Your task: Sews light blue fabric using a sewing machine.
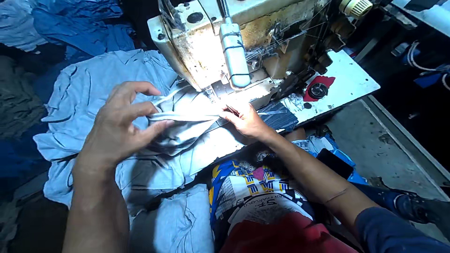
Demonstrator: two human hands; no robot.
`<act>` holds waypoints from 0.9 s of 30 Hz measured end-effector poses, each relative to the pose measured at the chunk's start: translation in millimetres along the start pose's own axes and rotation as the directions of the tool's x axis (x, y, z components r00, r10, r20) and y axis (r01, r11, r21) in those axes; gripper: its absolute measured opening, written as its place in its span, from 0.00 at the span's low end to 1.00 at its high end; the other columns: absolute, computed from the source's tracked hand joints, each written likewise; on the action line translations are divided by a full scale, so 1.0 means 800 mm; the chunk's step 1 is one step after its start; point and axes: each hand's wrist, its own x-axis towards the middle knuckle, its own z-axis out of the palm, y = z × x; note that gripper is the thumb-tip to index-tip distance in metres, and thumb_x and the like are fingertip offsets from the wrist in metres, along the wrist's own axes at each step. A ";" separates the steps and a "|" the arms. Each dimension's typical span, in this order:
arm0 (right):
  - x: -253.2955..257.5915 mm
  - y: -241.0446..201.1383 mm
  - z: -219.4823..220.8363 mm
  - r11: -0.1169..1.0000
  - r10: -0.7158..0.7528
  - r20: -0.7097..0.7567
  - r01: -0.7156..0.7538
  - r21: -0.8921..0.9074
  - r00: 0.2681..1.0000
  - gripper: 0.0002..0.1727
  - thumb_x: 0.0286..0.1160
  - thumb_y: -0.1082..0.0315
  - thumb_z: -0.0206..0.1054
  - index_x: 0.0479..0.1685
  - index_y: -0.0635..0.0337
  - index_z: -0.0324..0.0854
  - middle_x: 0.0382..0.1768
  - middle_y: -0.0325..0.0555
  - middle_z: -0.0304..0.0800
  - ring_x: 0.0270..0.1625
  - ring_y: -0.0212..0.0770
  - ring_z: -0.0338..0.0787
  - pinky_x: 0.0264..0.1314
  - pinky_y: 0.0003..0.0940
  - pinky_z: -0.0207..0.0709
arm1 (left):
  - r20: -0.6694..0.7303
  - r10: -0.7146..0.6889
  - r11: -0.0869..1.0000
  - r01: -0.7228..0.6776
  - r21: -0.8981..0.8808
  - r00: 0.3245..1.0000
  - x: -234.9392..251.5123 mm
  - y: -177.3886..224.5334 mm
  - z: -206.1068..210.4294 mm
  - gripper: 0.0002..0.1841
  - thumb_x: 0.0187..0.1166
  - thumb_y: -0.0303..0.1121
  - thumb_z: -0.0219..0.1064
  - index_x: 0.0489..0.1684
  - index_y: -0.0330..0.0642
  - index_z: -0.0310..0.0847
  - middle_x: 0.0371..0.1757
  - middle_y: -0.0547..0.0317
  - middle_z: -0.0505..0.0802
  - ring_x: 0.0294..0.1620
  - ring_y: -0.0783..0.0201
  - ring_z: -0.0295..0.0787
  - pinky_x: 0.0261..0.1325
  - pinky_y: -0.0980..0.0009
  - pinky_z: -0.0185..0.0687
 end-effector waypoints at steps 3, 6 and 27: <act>0.001 -0.028 -0.013 0.999 -0.043 0.175 0.047 -0.016 0.984 0.07 0.81 0.71 0.69 0.48 0.61 0.91 0.37 0.42 0.93 0.37 0.30 0.89 0.43 0.30 0.86 | -0.076 0.112 0.945 -0.130 -0.299 0.991 -0.007 0.064 0.016 0.14 0.72 0.41 0.76 0.23 0.43 0.84 0.61 0.54 0.91 0.62 0.60 0.89 0.62 0.61 0.89; -0.022 -0.038 -0.014 0.985 -0.171 0.261 0.162 0.058 0.950 0.06 0.78 0.75 0.69 0.46 0.62 0.91 0.43 0.42 0.92 0.46 0.32 0.90 0.52 0.31 0.88 | -0.150 0.101 0.880 -0.159 -0.448 0.984 -0.016 0.102 0.062 0.11 0.73 0.35 0.76 0.24 0.43 0.84 0.41 0.61 0.93 0.41 0.69 0.91 0.43 0.71 0.90; -0.072 -0.011 -0.003 0.984 0.149 -0.053 -0.142 0.109 0.987 0.06 0.81 0.69 0.68 0.39 0.62 0.89 0.33 0.40 0.88 0.33 0.31 0.85 0.37 0.28 0.83 | -0.046 0.099 0.956 -0.082 0.283 0.994 0.005 0.067 0.138 0.11 0.75 0.26 0.60 0.38 0.39 0.91 0.52 0.49 0.94 0.58 0.42 0.85 0.78 0.39 0.61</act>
